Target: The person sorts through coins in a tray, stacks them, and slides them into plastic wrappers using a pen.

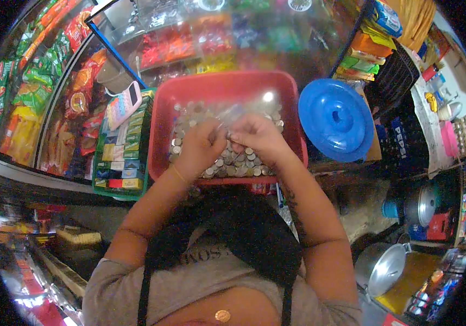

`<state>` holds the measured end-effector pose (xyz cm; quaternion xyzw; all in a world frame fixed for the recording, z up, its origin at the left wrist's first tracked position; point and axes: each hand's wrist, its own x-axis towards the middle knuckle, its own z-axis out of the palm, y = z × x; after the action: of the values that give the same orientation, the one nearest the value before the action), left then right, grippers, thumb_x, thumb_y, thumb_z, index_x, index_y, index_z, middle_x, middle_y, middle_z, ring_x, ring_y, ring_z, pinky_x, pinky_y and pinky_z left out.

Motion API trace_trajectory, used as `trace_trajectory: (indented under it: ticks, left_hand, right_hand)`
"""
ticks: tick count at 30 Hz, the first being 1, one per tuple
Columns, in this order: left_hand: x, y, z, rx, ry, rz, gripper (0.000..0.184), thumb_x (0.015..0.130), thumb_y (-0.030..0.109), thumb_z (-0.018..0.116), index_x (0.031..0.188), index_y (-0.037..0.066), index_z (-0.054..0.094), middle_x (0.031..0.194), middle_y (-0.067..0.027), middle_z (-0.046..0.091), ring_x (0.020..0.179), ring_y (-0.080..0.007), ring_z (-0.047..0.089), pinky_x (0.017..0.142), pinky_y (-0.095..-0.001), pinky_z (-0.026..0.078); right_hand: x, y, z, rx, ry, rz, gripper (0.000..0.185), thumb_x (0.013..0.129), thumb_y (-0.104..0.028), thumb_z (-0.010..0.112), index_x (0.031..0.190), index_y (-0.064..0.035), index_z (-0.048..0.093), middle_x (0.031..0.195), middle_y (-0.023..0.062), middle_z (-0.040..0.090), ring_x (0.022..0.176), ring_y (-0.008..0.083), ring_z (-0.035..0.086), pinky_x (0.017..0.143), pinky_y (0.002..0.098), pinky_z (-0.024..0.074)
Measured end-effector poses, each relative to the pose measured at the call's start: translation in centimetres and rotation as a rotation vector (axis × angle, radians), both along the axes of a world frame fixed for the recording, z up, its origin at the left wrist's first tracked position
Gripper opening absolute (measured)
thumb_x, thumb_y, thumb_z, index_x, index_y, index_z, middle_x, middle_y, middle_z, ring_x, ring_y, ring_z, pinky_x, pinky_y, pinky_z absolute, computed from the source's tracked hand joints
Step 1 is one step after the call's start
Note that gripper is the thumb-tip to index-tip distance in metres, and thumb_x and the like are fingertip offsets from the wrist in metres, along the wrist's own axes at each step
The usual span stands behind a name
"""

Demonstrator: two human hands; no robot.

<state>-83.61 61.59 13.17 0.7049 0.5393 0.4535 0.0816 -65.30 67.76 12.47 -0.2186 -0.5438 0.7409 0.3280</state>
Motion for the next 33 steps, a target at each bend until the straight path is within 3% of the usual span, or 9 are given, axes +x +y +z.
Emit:
trace_trajectory:
  ticks: [3,6,12,16,19,23,29,33]
  left_hand:
    - [0.0,-0.2,0.4,-0.225,-0.163,0.001,0.015,0.081,0.009,0.065,0.090,0.002,0.054,0.072,-0.0181,0.059,0.061,-0.0364,0.060,0.054,-0.0429,0.046]
    - [0.1,0.0,0.6,-0.174,-0.135,-0.012,0.013,0.083,0.009,0.063,0.087,0.002,0.053,0.071,-0.0192,0.058,0.060,-0.0345,0.060,0.055,-0.0404,0.046]
    - [-0.5,0.2,0.3,-0.134,-0.266,-0.139,0.012,0.091,0.013,0.059,0.090,0.001,0.056,0.073,-0.0164,0.057,0.064,-0.0260,0.061,0.059,-0.0378,0.046]
    - [-1.5,0.4,0.1,-0.123,-0.294,-0.130,0.016,0.094,0.017,0.057,0.097,0.001,0.058,0.076,-0.0136,0.057,0.067,-0.0214,0.057,0.064,-0.0350,0.046]
    - [-2.0,0.0,0.3,-0.101,-0.224,-0.107,0.019,0.095,0.017,0.055,0.106,0.002,0.059,0.081,-0.0149,0.059,0.071,-0.0246,0.058,0.068,-0.0356,0.047]
    - [-1.6,-1.3,1.0,-0.035,-0.097,-0.143,0.034,0.095,0.017,0.055,0.128,0.009,0.058,0.102,-0.0217,0.067,0.088,-0.0372,0.066,0.077,-0.0419,0.052]
    - [-0.9,-2.1,2.5,-0.193,0.147,-0.135,0.037,0.092,0.015,0.057,0.130,0.016,0.059,0.094,-0.0189,0.068,0.080,-0.0346,0.066,0.069,-0.0416,0.053]
    - [-0.7,-2.2,2.0,-0.099,0.092,-0.126,0.037,0.091,0.013,0.060,0.128,0.015,0.060,0.093,-0.0177,0.068,0.076,-0.0344,0.066,0.066,-0.0431,0.053]
  right_hand:
    - [-0.4,0.0,-0.5,0.082,0.023,-0.037,0.014,0.088,-0.009,0.069,0.094,-0.0031,0.058,0.088,0.0064,0.065,0.073,0.0133,0.061,0.066,0.0276,0.0498]
    - [-0.2,0.3,-0.2,0.087,-0.092,0.000,0.015,0.088,-0.009,0.068,0.096,-0.0044,0.057,0.091,0.0064,0.064,0.075,0.0132,0.060,0.067,0.0277,0.0493]
    - [0.3,0.4,-0.2,-0.124,0.079,0.135,0.014,0.091,-0.011,0.066,0.098,-0.0081,0.054,0.093,0.0061,0.063,0.075,0.0137,0.060,0.066,0.0285,0.0496]
    - [0.3,-0.1,0.9,-0.204,0.196,0.043,0.014,0.091,-0.010,0.065,0.101,-0.0091,0.055,0.095,0.0062,0.063,0.079,0.0147,0.061,0.069,0.0289,0.0504]
    - [0.6,-0.2,1.7,-0.240,0.269,-0.107,0.017,0.091,-0.008,0.064,0.106,-0.0094,0.056,0.100,0.0059,0.063,0.084,0.0148,0.061,0.073,0.0285,0.0502]
    - [1.1,0.4,0.6,-0.152,0.348,-0.224,0.023,0.092,-0.005,0.063,0.114,-0.0085,0.058,0.107,0.0054,0.063,0.088,0.0144,0.060,0.077,0.0288,0.0494]
    - [1.2,1.1,-0.3,-0.136,0.268,-0.275,0.033,0.092,0.000,0.060,0.124,-0.0019,0.058,0.108,0.0064,0.063,0.086,0.0146,0.059,0.076,0.0294,0.0487]
    - [0.9,0.8,0.1,-0.079,0.212,-0.280,0.033,0.092,-0.001,0.060,0.125,0.0000,0.058,0.108,0.0079,0.064,0.086,0.0149,0.059,0.076,0.0289,0.0487]
